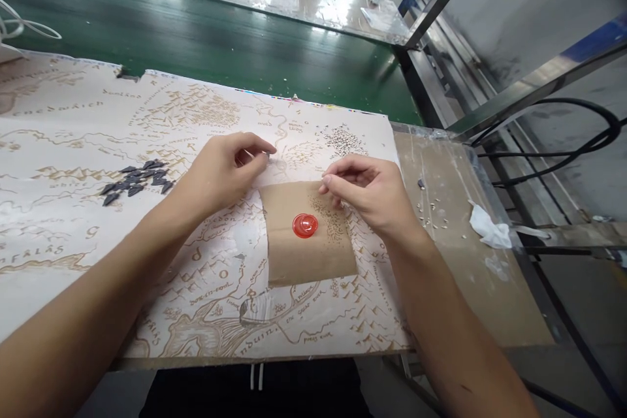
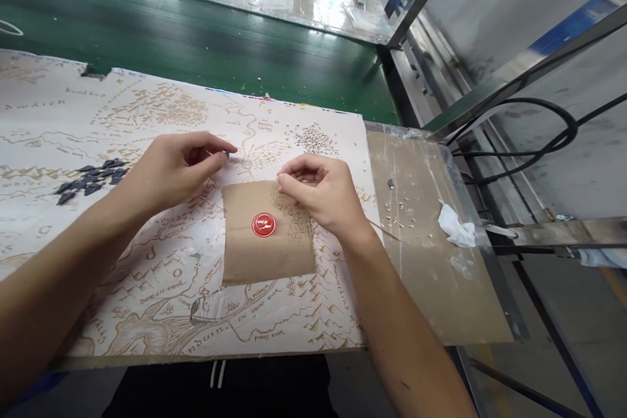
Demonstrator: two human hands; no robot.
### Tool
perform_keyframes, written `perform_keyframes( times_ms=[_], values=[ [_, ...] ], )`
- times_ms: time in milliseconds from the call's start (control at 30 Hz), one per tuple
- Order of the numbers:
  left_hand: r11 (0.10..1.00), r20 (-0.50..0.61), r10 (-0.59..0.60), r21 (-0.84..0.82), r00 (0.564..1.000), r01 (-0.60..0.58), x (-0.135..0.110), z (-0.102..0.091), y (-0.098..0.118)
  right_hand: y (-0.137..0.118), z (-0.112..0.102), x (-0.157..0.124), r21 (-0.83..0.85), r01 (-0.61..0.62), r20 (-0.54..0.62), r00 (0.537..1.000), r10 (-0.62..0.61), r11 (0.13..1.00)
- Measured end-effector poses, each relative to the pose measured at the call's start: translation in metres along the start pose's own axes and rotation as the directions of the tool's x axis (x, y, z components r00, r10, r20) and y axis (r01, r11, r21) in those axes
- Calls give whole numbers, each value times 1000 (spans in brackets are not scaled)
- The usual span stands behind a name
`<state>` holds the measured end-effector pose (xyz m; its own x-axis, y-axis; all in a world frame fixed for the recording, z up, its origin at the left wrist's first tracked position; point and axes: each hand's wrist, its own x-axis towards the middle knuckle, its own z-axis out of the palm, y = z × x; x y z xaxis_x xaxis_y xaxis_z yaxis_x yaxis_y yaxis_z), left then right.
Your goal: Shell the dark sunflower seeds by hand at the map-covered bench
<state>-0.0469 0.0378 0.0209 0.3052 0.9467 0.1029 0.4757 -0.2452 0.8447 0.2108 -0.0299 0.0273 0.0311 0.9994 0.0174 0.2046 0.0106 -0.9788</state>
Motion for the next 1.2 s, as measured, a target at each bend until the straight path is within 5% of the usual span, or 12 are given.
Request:
perform_keyframes(
  times_ms=[233,400,567,900,1200],
  values=[
    [850,139,-158,-485,978,206,-3,8,3,0,-1,0,104,19,10,1000,-20,994],
    [823,145,-109,-542,983,171,-11,19,7,1,3,-4,235,31,42,998,-41,971],
    [668,283,-63,-701,957,252,-19,34,13,2,6,-5,271,49,54,996,-66,961],
    [418,353,-128,-829,927,373,-27,48,16,5,8,-5,187,102,-9,995,-102,977],
    [384,370,-127,-837,920,390,-28,51,16,2,9,-5,76,171,-6,985,-171,982]
  ],
)
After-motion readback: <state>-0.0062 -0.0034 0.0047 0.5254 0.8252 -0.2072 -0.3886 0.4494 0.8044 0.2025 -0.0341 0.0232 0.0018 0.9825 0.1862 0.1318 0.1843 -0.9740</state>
